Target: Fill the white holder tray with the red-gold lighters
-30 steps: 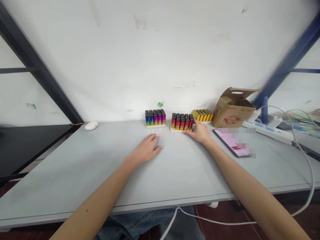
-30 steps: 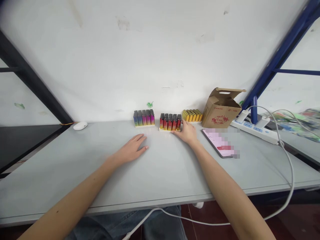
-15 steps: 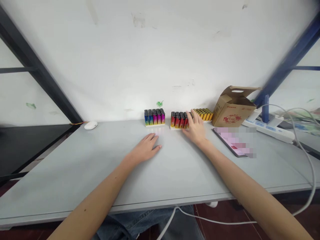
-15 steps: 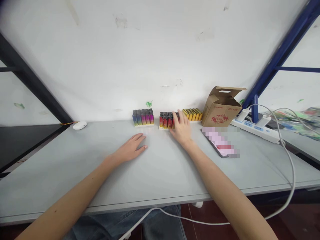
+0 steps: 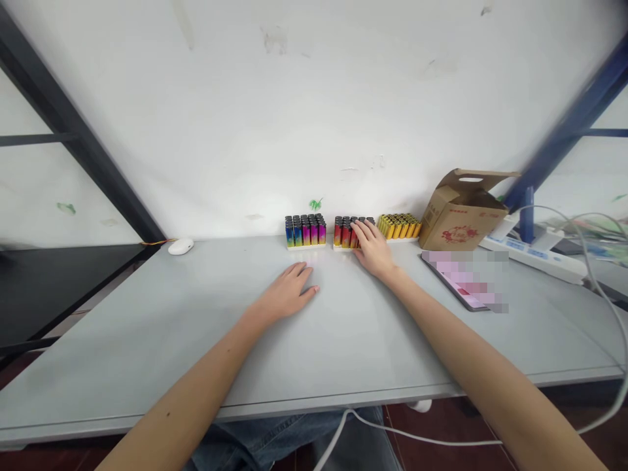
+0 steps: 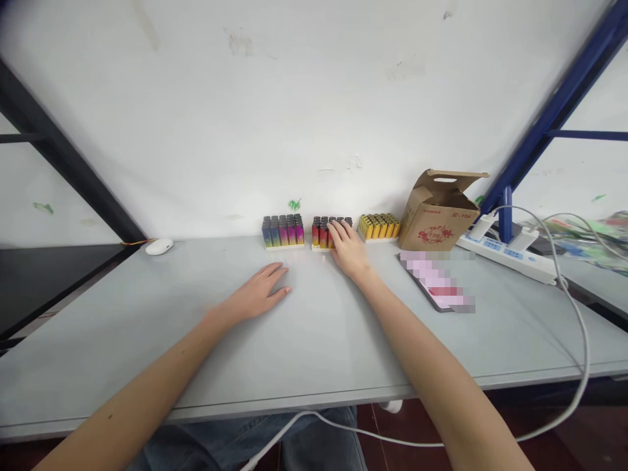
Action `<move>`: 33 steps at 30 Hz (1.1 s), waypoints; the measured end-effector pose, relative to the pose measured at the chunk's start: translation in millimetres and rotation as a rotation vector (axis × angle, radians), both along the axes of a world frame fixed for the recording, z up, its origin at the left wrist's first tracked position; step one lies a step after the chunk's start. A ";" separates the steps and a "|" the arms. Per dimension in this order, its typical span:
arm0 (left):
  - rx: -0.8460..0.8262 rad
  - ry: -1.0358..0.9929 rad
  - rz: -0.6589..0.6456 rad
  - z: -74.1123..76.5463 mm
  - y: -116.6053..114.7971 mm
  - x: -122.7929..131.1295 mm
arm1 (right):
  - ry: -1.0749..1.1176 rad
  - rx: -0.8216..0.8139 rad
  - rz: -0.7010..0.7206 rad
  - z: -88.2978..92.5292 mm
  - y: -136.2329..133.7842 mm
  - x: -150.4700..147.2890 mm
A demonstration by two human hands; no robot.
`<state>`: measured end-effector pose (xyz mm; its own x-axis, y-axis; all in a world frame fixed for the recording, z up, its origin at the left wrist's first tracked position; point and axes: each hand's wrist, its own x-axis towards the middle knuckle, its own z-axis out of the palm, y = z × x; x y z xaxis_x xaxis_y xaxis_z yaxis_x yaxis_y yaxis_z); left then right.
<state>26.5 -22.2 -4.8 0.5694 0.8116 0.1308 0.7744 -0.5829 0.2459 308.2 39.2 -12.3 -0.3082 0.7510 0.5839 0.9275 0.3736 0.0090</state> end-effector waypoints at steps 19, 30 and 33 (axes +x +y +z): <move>0.046 -0.043 -0.022 -6.5 3.4 -1.7 | 0.100 0.004 -0.142 5.8 27.6 -20.0; 0.081 -0.046 -0.026 -6.4 2.6 -0.2 | 0.001 0.115 -0.154 3.5 22.8 -30.2; 0.069 -0.013 -0.020 -4.2 1.2 0.4 | 0.052 0.138 -0.081 9.2 12.2 -48.0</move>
<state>26.9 -21.0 -9.0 0.5834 0.7887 0.1937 0.7594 -0.6143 0.2143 260.1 51.4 -3.1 -0.2163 0.6836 0.6971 0.9553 0.2957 0.0064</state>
